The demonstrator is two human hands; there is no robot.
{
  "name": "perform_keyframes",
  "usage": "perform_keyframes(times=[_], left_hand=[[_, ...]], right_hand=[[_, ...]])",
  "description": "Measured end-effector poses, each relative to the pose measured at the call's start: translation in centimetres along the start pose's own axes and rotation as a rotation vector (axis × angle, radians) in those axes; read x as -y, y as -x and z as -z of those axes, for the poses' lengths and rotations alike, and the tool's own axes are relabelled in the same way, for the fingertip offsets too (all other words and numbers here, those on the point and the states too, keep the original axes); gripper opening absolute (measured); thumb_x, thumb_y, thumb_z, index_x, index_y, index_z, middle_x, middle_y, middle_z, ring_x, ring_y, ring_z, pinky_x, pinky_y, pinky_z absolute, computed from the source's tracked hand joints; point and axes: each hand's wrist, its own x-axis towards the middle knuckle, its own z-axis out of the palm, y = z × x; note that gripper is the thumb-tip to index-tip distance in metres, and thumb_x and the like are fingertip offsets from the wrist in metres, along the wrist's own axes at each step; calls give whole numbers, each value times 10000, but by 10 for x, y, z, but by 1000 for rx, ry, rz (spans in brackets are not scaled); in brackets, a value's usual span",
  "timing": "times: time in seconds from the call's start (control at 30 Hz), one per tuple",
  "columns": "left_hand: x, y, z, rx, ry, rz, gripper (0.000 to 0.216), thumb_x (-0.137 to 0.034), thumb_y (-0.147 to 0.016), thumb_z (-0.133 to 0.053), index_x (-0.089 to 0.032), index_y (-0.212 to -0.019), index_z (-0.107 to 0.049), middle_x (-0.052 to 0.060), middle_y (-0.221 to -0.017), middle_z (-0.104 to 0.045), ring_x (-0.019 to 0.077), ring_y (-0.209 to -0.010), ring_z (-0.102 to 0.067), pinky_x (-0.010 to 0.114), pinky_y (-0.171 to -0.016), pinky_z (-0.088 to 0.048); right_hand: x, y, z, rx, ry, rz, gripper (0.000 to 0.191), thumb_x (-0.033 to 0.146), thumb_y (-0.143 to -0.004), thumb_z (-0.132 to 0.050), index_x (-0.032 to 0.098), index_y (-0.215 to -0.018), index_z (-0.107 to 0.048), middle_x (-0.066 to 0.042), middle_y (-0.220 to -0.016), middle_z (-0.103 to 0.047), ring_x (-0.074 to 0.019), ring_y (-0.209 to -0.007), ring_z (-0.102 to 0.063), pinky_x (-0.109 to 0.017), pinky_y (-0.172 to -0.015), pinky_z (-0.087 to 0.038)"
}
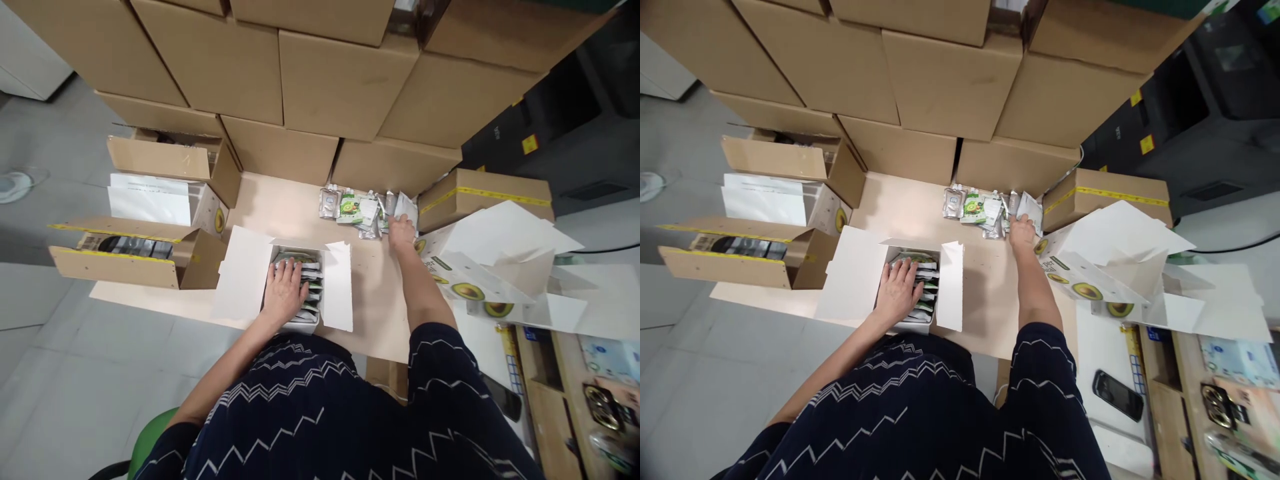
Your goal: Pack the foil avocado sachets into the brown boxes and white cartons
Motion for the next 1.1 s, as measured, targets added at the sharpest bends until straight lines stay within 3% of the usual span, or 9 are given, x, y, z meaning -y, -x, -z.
perform_keyframes(times=[0.17, 0.3, 0.4, 0.53, 0.63, 0.73, 0.83, 0.97, 1.1], left_hand=[[-1, 2, 1, -3, -22, -6, 562, -401, -981, -396, -91, -1440, -489, 178, -1489, -498, 359, -1370, -453, 562, -1177, -263], [-1, 2, 2, -7, 1, 9, 562, -401, -976, -413, -100, -1445, -487, 179, -1491, -495, 358, -1380, -446, 561, -1180, -257], [0, 1, 1, -7, 25, 11, 559, -395, -973, -423, -100, -1442, -490, 187, -1487, -497, 362, -1378, -448, 572, -1179, -252], [1, 1, 0, -8, 21, -4, 561, -396, -978, -409, -89, -1440, -488, 190, -1481, -502, 371, -1368, -453, 582, -1175, -250], [1, 0, -1, -15, 18, -4, 560, -391, -978, -406, -87, -1442, -484, 190, -1482, -501, 372, -1367, -452, 584, -1177, -243], [1, 0, -1, -18, 18, -8, 561, -384, -976, -405, -83, -1444, -481, 197, -1484, -496, 375, -1368, -451, 595, -1176, -238], [0, 0, -1, -15, 14, -13, 562, -383, -975, -404, -79, -1442, -482, 200, -1483, -497, 379, -1368, -450, 599, -1174, -239], [0, 0, 0, -15, 2, -8, 564, -390, -977, -399, -78, -1439, -483, 196, -1484, -496, 380, -1365, -449, 598, -1174, -234], [-1, 1, 0, -15, 9, -3, 562, -389, -976, -396, -83, -1440, -481, 191, -1486, -495, 374, -1365, -449, 586, -1177, -233]], right_hand=[[-1, -30, 13, 110, 40, 59, 405, 61, -961, -336, 84, -1242, -626, -239, -1172, -610, -284, -1109, -583, -350, -844, -466], [10, -20, 18, 90, 37, 107, 391, 67, -961, -329, 81, -1232, -610, -210, -1160, -627, -255, -1061, -588, -315, -815, -429], [22, 24, 6, -15, 5, 142, 371, 137, -984, -311, 92, -1194, -614, -199, -1136, -633, -256, -1011, -570, -340, -818, -388], [33, 117, -31, -98, -88, 183, 331, 146, -957, -349, 91, -1106, -639, -173, -1002, -647, -256, -958, -530, -361, -879, -335], [37, 177, -56, -36, -149, 234, 298, 138, -917, -405, 102, -1100, -638, -155, -1001, -633, -253, -975, -508, -352, -910, -328], [40, 206, -66, 72, -201, 192, 320, 194, -911, -439, 103, -1149, -632, -158, -1028, -615, -269, -1001, -506, -354, -900, -356], [42, 200, -61, 62, -291, 0, 546, 443, -907, -519, 110, -1338, -538, -202, -1251, -547, -327, -1154, -475, -398, -972, -368], [50, 169, -51, 181, -337, -248, 987, 701, -818, -536, 128, -1562, -230, -241, -1593, -208, -451, -1403, -253, -524, -1091, -300], [61, 158, -45, 282, -249, -165, 773, 502, -946, -435, 75, -1553, -222, -286, -1586, -221, -446, -1386, -319, -519, -1063, -343]])
